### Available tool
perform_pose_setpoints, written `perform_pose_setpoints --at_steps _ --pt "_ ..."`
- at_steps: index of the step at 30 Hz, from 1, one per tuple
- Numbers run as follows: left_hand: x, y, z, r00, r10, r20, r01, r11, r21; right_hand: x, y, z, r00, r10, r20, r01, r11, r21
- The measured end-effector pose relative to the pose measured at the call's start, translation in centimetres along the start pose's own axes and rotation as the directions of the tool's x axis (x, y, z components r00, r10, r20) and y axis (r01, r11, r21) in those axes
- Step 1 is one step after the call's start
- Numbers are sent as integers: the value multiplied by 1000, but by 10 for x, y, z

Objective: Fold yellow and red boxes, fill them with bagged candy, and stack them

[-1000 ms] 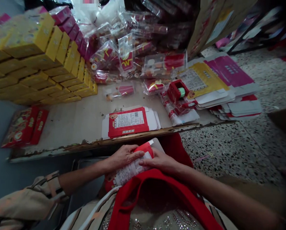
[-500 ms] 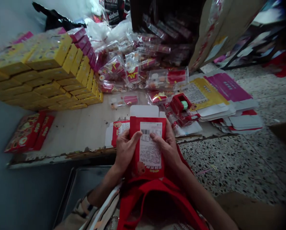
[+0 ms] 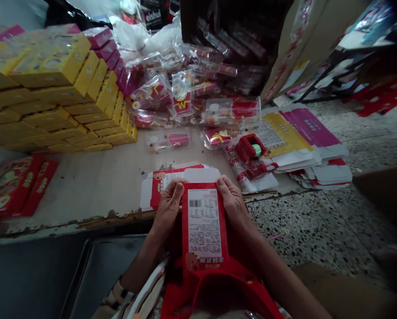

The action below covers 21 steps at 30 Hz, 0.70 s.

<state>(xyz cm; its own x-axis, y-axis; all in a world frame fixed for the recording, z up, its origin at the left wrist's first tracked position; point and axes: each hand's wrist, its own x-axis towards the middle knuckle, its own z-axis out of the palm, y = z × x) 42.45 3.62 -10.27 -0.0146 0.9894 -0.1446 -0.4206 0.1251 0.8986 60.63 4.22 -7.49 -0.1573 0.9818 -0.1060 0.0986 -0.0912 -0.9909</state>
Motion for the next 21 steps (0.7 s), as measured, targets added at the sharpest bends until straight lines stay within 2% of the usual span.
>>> perform_pose_setpoints --at_steps 4,7,9,11,14,16,18,21 --pt "24 -3 -6 996 -88 28 92 971 -222 10 -3 -4 993 -37 -111 50 992 115" --pt "33 2 -10 988 -135 80 152 948 -279 13 -9 -9 1000 17 -20 -12 971 237" --pt "34 6 -13 972 -175 156 206 957 -206 13 -11 -12 998 31 46 -40 973 229" --pt "32 9 -16 967 -174 187 186 981 -48 11 -10 -16 999 -21 26 18 992 126" --pt "27 10 -19 989 -6 151 -26 978 209 7 -9 -19 992 -124 -38 121 991 -64" --pt "23 10 -20 984 86 153 -127 951 281 5 -11 -18 988 -154 -27 151 983 -108" --pt "21 12 -18 988 83 131 -116 956 270 6 -15 -16 987 -160 -18 157 981 -114" --pt "20 16 -11 999 -22 41 12 978 210 9 -23 -8 991 -121 -56 112 985 -133"
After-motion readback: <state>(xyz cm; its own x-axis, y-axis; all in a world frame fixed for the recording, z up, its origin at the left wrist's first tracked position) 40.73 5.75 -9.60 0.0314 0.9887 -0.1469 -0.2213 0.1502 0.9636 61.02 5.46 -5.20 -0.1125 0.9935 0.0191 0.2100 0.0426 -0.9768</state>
